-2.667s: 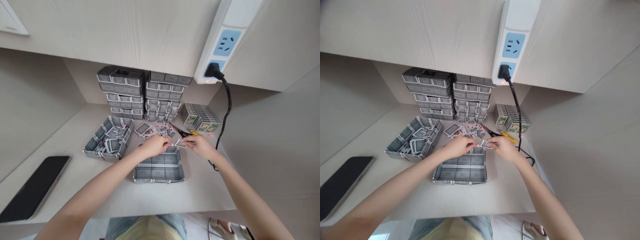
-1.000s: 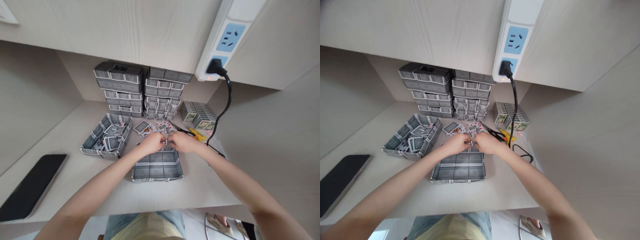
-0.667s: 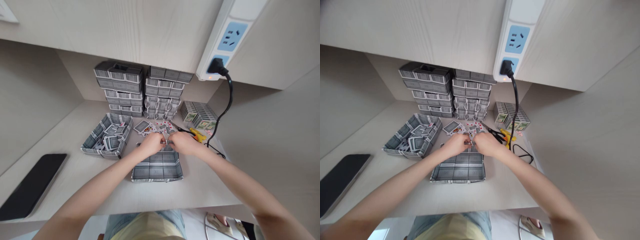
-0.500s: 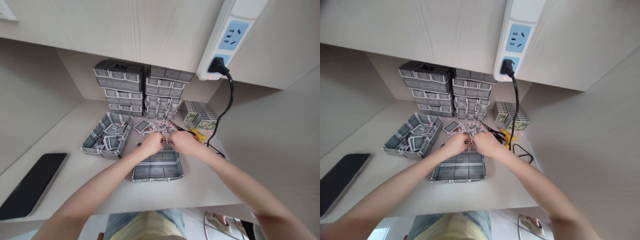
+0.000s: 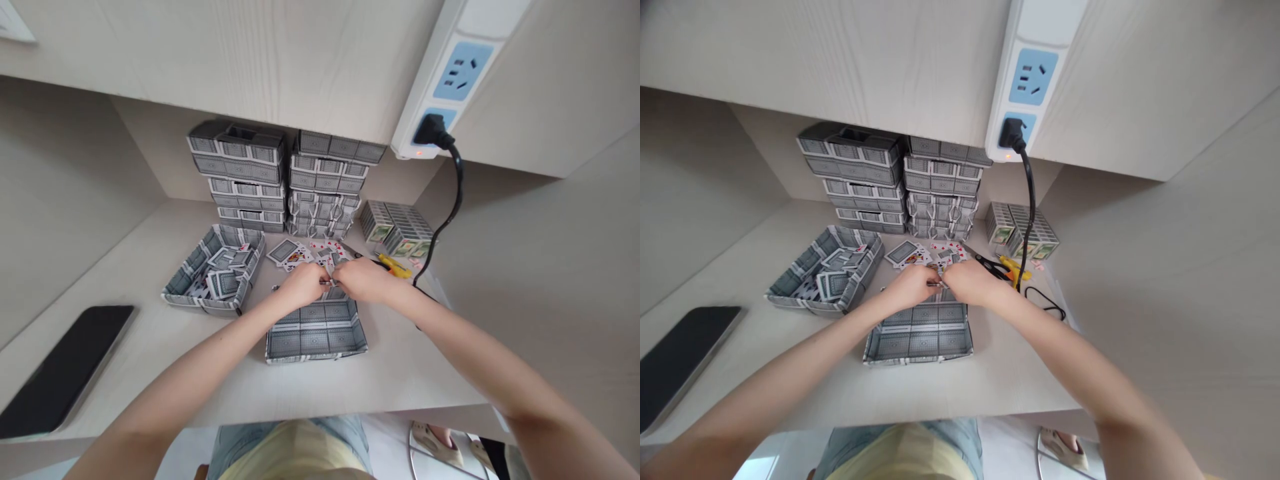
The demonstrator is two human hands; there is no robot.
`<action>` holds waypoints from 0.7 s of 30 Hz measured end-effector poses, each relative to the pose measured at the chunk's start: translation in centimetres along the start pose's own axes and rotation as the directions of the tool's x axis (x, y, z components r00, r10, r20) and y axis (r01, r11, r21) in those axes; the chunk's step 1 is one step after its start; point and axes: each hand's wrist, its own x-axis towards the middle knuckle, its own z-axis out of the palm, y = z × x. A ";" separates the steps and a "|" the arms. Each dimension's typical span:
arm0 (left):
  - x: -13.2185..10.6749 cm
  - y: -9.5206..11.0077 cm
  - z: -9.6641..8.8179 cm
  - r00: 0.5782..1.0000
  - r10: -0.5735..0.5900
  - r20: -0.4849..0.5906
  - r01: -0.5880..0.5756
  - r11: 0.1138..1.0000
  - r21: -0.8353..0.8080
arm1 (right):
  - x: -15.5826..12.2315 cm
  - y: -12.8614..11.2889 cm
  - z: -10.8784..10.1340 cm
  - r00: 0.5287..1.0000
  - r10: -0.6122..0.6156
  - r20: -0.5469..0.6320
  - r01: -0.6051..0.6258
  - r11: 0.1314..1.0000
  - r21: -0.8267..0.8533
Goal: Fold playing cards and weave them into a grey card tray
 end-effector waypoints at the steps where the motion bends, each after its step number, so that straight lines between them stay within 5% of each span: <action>1: 0.0 0.0 -0.1 1.000 0.006 0.002 -0.006 1.000 0.002 | 0.0 0.0 0.0 1.000 -0.001 -0.009 0.001 1.000 -0.003; 11: -0.1 0.4 -0.2 1.000 0.026 -0.009 -0.025 0.996 0.086 | -0.4 -1.6 1.0 0.989 0.106 -0.101 -0.108 0.994 -0.015; 21: -0.1 0.9 0.2 0.999 0.023 -0.035 -0.014 0.971 0.241 | -0.9 -0.4 2.2 0.988 0.011 -0.156 -0.011 1.000 0.002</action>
